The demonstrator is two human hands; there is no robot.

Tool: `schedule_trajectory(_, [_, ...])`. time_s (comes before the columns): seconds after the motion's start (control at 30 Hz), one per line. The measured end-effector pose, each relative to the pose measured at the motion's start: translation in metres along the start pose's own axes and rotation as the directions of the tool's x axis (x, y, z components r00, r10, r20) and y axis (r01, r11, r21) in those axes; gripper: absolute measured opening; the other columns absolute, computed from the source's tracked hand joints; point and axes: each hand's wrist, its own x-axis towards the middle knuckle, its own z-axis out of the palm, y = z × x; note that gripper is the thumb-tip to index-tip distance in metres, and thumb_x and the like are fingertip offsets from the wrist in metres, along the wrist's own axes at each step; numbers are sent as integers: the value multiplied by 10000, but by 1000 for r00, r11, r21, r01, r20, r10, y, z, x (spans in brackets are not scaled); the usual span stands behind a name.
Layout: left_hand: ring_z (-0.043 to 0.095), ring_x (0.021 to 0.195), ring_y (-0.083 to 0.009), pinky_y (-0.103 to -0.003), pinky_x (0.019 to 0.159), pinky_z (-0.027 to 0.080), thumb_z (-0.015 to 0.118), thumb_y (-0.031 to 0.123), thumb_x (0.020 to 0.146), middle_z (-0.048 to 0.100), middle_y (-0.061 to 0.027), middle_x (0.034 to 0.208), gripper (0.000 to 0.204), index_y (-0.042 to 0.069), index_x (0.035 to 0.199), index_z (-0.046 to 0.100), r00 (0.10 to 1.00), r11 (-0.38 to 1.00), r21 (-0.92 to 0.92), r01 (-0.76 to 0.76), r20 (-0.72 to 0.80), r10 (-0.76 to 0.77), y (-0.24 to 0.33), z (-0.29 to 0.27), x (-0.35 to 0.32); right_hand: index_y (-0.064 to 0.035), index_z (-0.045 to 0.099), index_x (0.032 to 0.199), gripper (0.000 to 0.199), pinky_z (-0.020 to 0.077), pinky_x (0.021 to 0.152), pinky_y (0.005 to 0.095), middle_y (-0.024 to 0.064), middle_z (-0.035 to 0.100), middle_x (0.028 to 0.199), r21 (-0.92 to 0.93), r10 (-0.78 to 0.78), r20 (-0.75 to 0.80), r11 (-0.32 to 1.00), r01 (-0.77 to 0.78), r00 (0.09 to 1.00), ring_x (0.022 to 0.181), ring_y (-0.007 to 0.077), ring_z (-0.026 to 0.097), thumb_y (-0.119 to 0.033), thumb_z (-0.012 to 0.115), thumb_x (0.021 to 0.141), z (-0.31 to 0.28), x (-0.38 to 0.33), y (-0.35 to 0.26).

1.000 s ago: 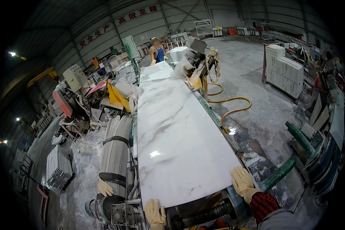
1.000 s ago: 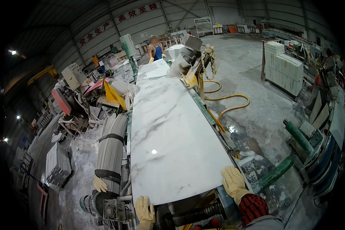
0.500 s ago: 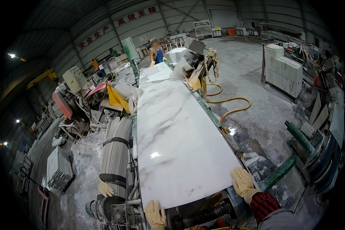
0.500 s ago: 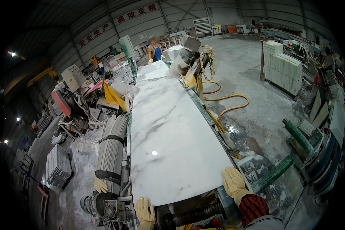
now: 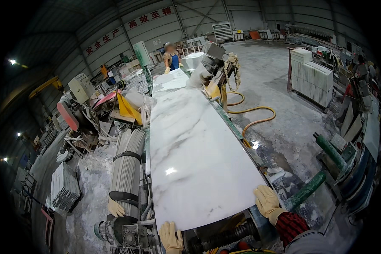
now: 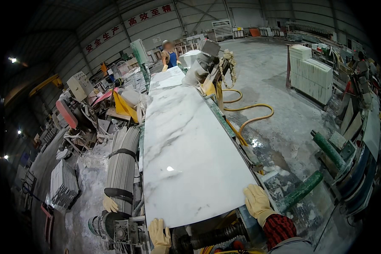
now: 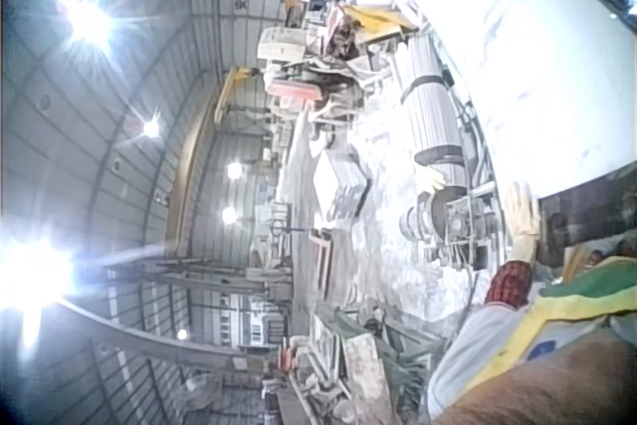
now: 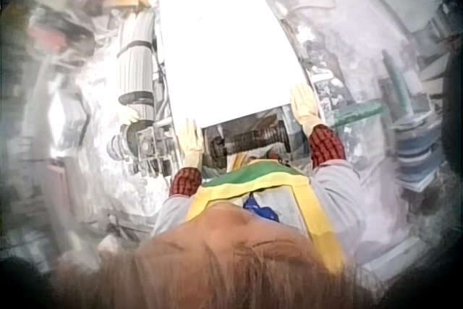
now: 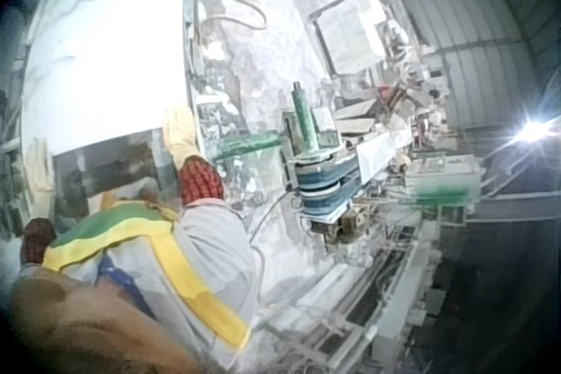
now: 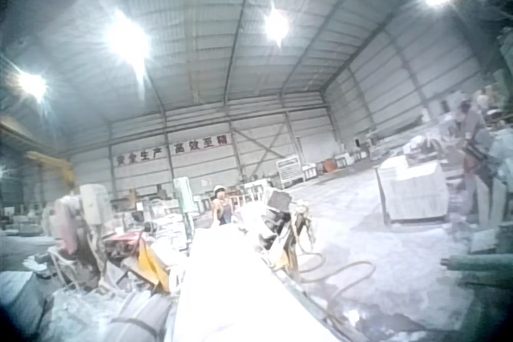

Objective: The person guides large white stone slabs through a conveyor system in a factory. They wear gloves and handle the slabs at the entry and exit points of the machinery, ensuring they move smoothly along the line.

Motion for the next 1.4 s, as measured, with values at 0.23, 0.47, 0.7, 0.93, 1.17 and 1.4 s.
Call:
schedule_trajectory(0.23, [425,1419,-512,-608,1210,294,646,283,982,506,-295,1518,544,43,1462,558,999,1000,13,-20,33,20,5,-6,3,-36,611,1232,396,459,977,532,209,591,1158,-4,19,-38,1000,-19,999,1076,432,562,-140,676,856,4,-2,3])
schedule_trajectory(0.47, [471,1364,-518,-619,1159,347,680,250,947,525,-312,1476,550,33,1439,567,997,997,32,-64,-28,65,-1,1,-7,-67,599,1269,435,426,1009,517,210,562,1214,16,-22,58,1000,21,998,1141,420,523,-221,668,868,22,53,23])
schedule_trajectory(0.7, [498,1311,-507,-605,1134,372,702,243,909,556,-292,1423,531,25,1381,592,995,995,25,-95,15,95,5,-16,0,-46,607,1269,468,429,1043,524,215,586,1261,-6,-68,-55,998,68,996,1191,424,537,-226,686,844,81,126,67])
schedule_trajectory(0.93, [514,1304,-474,-581,1131,376,707,275,911,583,-259,1392,533,47,1380,596,993,994,48,-100,-55,103,2,-14,-3,-11,608,1320,499,410,1132,527,257,596,1371,4,-27,-33,1000,27,999,1294,461,528,-193,703,866,80,90,57])
schedule_trajectory(1.17, [524,1278,-498,-580,1121,387,704,225,913,579,-276,1387,520,18,1378,595,985,989,-83,-125,-129,114,7,-23,-1,54,633,1305,459,421,1135,548,301,641,1302,220,81,-20,973,-75,997,1249,509,569,-111,692,882,31,-17,-40])
schedule_trajectory(1.4, [538,1243,-449,-540,1091,404,696,193,921,587,-237,1354,456,26,1337,611,964,945,-207,-253,-139,228,-33,-39,2,81,547,1424,469,501,1108,489,264,578,1431,712,636,643,-292,-638,427,1215,373,637,-215,615,1066,58,-91,-199])
